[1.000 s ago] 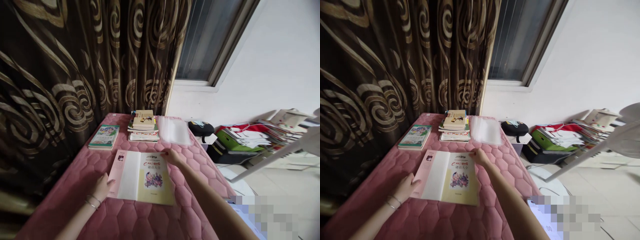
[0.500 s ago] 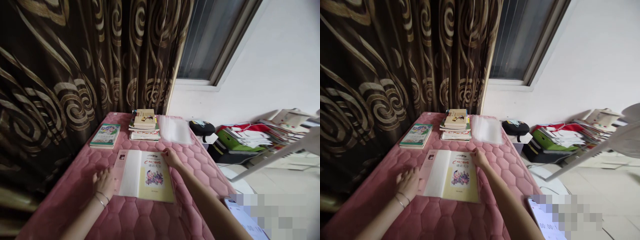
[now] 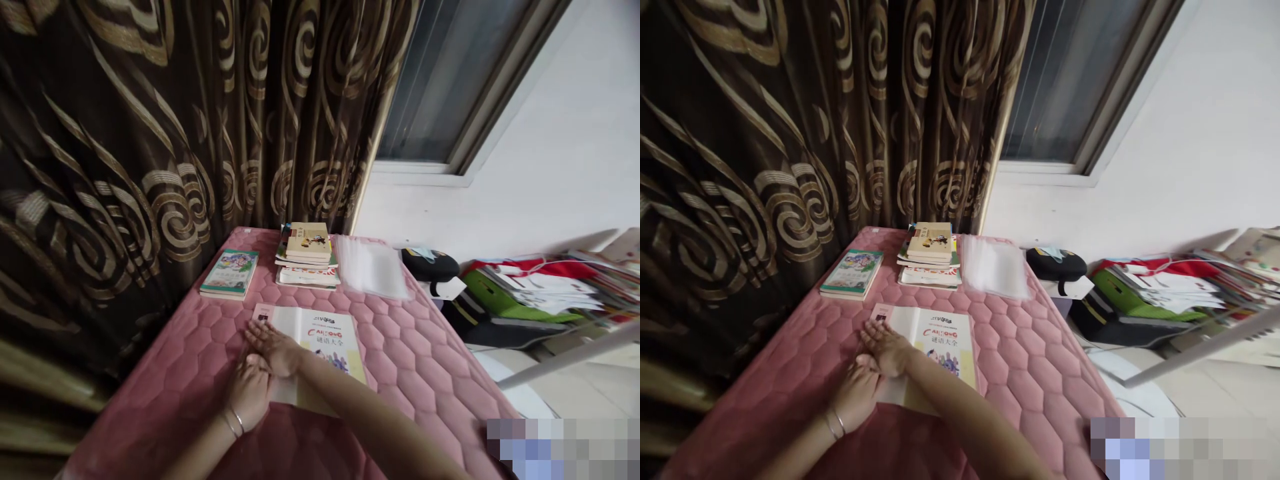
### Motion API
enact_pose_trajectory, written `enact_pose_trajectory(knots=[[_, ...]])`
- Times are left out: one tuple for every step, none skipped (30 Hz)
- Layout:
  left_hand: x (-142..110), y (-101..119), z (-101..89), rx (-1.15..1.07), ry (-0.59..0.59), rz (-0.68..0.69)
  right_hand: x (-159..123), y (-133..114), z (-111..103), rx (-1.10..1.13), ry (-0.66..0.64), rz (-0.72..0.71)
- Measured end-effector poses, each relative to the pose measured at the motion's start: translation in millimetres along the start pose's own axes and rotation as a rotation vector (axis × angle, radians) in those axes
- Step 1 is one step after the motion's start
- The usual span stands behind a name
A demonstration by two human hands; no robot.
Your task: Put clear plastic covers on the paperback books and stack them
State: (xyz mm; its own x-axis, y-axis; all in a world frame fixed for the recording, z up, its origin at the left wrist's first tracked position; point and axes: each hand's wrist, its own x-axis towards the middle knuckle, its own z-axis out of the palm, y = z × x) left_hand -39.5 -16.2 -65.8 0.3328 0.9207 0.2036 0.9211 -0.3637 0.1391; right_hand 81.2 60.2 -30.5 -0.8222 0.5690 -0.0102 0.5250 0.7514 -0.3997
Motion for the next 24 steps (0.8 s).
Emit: enact_pose_trajectory(knots=[[0,1,0.5,0.027,-0.003,-0.004,8,7,0,-0.017,-0.003,0.03],[-1,2,0.7,0.057,-0.01,-0.006,14,16,0,-0.041,0.01,0.061],[-2,3,0.9,0.083,-0.015,-0.004,21,25,0,-0.072,0.035,0.085],[-5,4,1.2,0.097,-0.007,-0.001,26,35,0,-0.105,0.072,0.104],[-10,5,1.8,0.105,0.001,0.006,31,43,1,-0.139,0.113,0.12],[-17,5,3.1,0.112,0.011,0.013,36,51,2,-0.17,0.153,0.134],[-26,6,5.0,0.119,0.019,0.021,40,57,2,-0.196,0.184,0.145],[-36,6,7.4,0.126,0.024,0.029,44,62,2,-0.217,0.204,0.148],[-47,5,10.3,0.132,0.022,0.042,47,64,2,-0.233,0.219,0.149],[-57,4,13.3,0.135,0.013,0.064,50,66,1,-0.245,0.23,0.156],[-66,3,16.0,0.137,0.009,0.078,53,65,0,-0.252,0.24,0.173],[-74,1,18.1,0.137,0.004,0.094,55,63,-1,-0.255,0.25,0.206],[-79,0,19.5,0.136,-0.001,0.103,55,60,-1,-0.254,0.261,0.253],[-83,-2,20.0,0.135,-0.005,0.11,55,54,-1,-0.252,0.265,0.3],[-84,-3,19.8,0.135,-0.011,0.115,53,47,1,-0.251,0.265,0.328],[-84,-4,19.3,0.139,-0.014,0.114,49,39,3,-0.248,0.261,0.325],[-84,-4,18.7,0.145,-0.009,0.109,44,30,7,-0.243,0.245,0.288],[-83,-3,18.4,0.152,0.004,0.104,39,21,11,-0.234,0.231,0.212],[-83,-3,18.4,0.159,0.024,0.099,33,13,15,-0.212,0.198,0.125],[-82,-1,18.8,0.164,0.047,0.093,28,6,19,-0.188,0.157,0.038],[-82,0,19.0,0.167,0.067,0.086,25,2,21,-0.166,0.124,-0.012],[-82,2,18.8,0.166,0.078,0.08,23,0,21,-0.15,0.092,-0.035],[-82,4,17.7,0.158,0.077,0.073,24,2,20,-0.142,0.074,-0.033],[-81,6,15.2,0.144,0.062,0.063,27,5,16,-0.142,0.071,-0.004]])
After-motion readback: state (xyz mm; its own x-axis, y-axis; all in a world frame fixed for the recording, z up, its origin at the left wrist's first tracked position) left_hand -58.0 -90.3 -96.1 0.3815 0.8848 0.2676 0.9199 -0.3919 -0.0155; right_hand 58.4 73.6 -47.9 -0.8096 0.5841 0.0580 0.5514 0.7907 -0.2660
